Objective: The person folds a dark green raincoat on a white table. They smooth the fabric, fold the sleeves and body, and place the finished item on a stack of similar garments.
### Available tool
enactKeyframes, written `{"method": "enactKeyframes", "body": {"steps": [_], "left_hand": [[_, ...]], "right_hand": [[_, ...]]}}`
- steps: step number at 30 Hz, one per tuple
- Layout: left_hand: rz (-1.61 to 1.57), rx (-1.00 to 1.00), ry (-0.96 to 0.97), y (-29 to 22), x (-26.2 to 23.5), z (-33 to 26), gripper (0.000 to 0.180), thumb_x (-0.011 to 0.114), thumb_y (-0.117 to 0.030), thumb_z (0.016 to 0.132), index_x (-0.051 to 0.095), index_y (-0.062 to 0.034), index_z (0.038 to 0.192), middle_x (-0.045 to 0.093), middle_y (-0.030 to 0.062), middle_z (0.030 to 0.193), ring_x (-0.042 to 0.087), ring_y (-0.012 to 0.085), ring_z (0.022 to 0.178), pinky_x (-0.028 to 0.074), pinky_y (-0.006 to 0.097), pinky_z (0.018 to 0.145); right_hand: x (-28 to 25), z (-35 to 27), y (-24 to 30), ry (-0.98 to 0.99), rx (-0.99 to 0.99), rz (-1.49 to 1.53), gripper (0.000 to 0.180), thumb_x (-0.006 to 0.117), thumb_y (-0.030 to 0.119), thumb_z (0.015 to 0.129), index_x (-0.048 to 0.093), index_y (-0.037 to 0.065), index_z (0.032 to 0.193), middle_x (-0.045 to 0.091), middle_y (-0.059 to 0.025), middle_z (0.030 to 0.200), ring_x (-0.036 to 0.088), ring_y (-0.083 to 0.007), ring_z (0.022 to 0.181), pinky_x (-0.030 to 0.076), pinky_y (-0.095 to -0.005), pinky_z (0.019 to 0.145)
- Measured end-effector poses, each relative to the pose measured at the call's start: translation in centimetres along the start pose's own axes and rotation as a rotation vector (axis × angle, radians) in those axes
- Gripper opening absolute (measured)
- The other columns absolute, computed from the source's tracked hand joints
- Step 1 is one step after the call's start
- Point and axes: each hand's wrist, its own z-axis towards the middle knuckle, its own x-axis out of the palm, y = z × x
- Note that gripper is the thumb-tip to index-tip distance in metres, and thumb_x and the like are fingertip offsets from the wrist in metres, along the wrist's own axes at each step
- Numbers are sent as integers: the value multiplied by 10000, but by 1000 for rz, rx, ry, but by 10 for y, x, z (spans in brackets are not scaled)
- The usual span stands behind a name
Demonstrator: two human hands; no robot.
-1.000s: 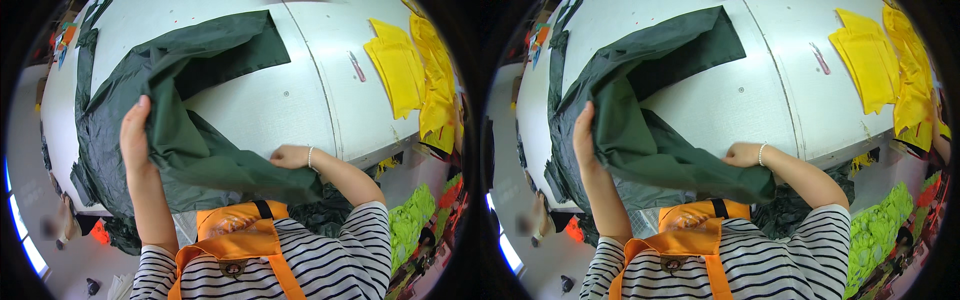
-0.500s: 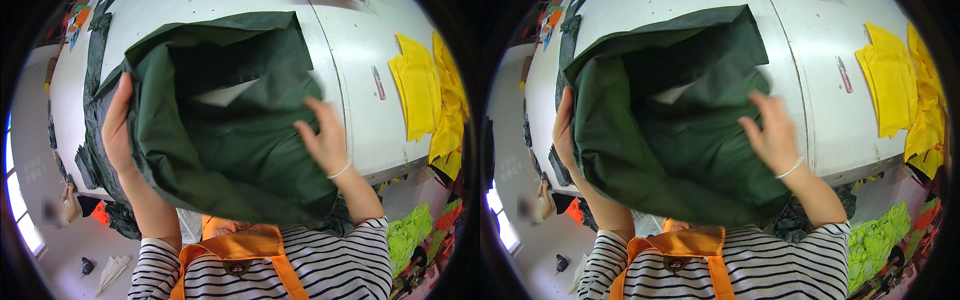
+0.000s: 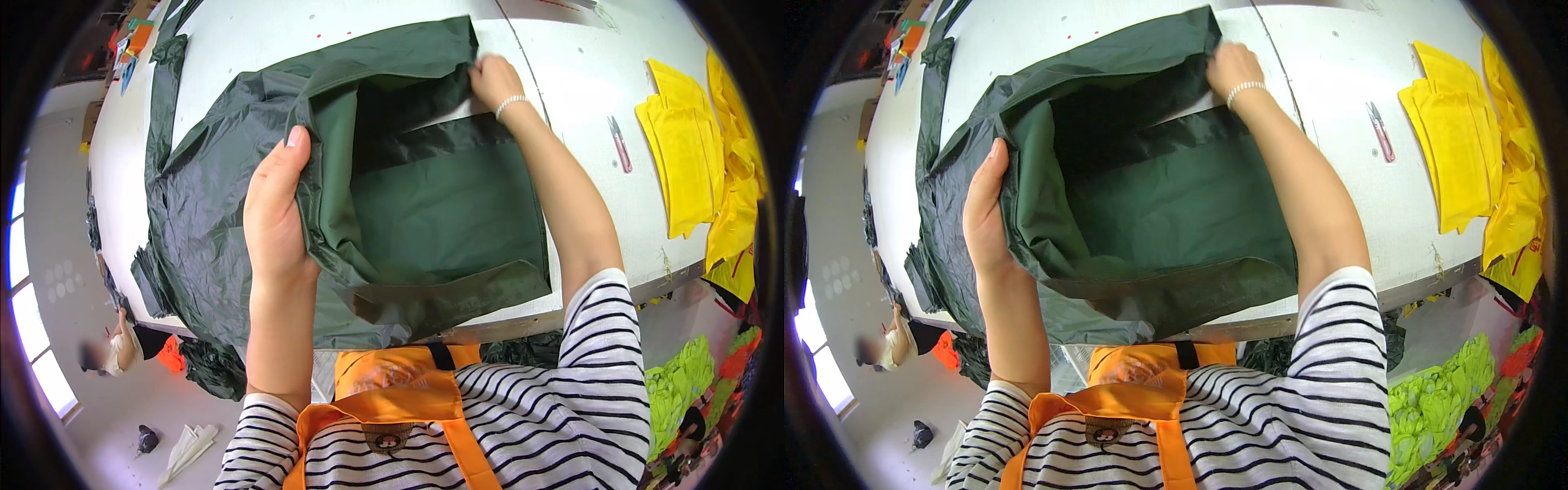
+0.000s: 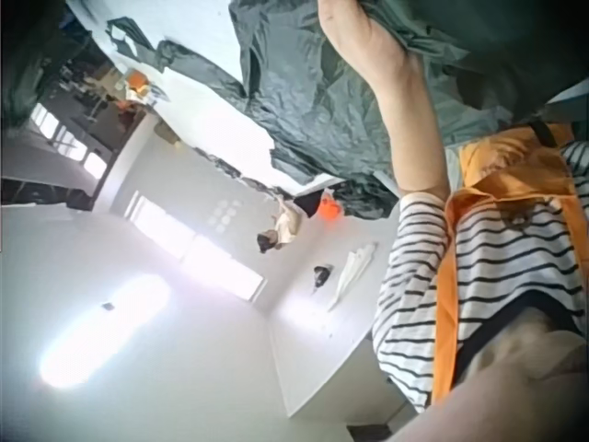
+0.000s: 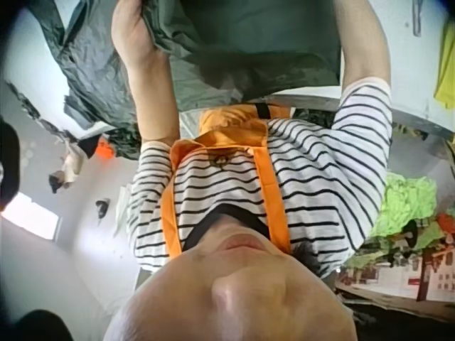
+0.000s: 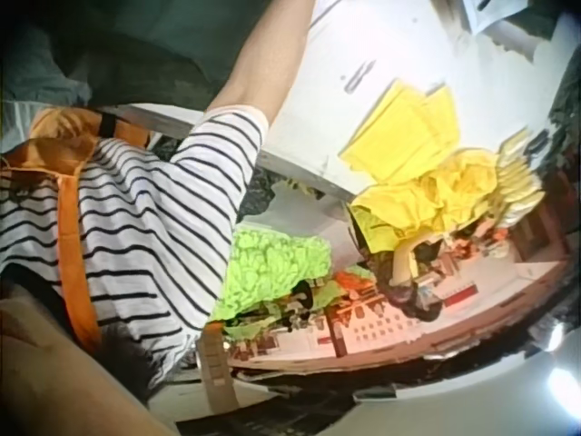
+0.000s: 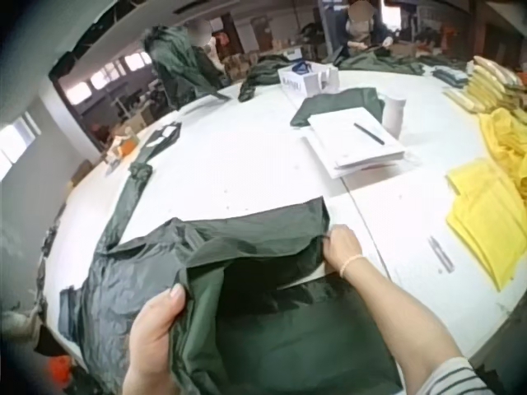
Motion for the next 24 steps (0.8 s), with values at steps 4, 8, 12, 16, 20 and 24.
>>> {"method": "enactKeyframes", "body": {"steps": [4,8,12,16,20,24], "left_hand": [[-10,13,13,6,4,-3,303,464,-240,977,598,19,1057,645,43,894,583,81,710,459,211,649],[147,95,108,26,19,-5,306,507,-256,966,611,8,1080,642,23,999,560,83,896,424,235,832],[-31,-90,268,74,32,8,323,448,-228,1002,526,18,1197,609,25,1070,537,75,953,434,236,860],[-44,-122,314,94,28,9,341,431,-212,1005,494,20,1247,591,33,1121,525,86,1004,415,246,902],[-14,-142,332,100,24,8,347,439,-215,1001,492,17,1253,582,46,1162,513,103,1064,395,258,943],[108,-128,373,98,21,7,374,442,-203,1000,445,16,1302,567,38,1173,510,90,1052,404,253,932]], "right_hand": [[-82,11,53,197,77,816,299,587,172,855,512,-29,1063,616,-117,685,562,-153,445,450,-270,423],[-103,-12,29,344,132,745,387,671,186,829,494,16,1129,584,-63,625,474,-80,404,355,-223,347],[-46,-45,-38,233,48,122,491,752,264,768,490,34,1113,611,-174,817,619,-258,738,508,-381,689],[-26,-44,-20,142,67,52,431,674,425,805,658,-5,832,634,-195,837,604,-364,804,484,-401,799],[-21,-27,5,368,78,181,423,694,400,774,650,-18,732,633,-232,749,622,-367,774,490,-404,727],[-10,16,4,285,182,652,401,612,356,853,569,-22,728,595,-118,675,550,-202,631,466,-369,600]]}}
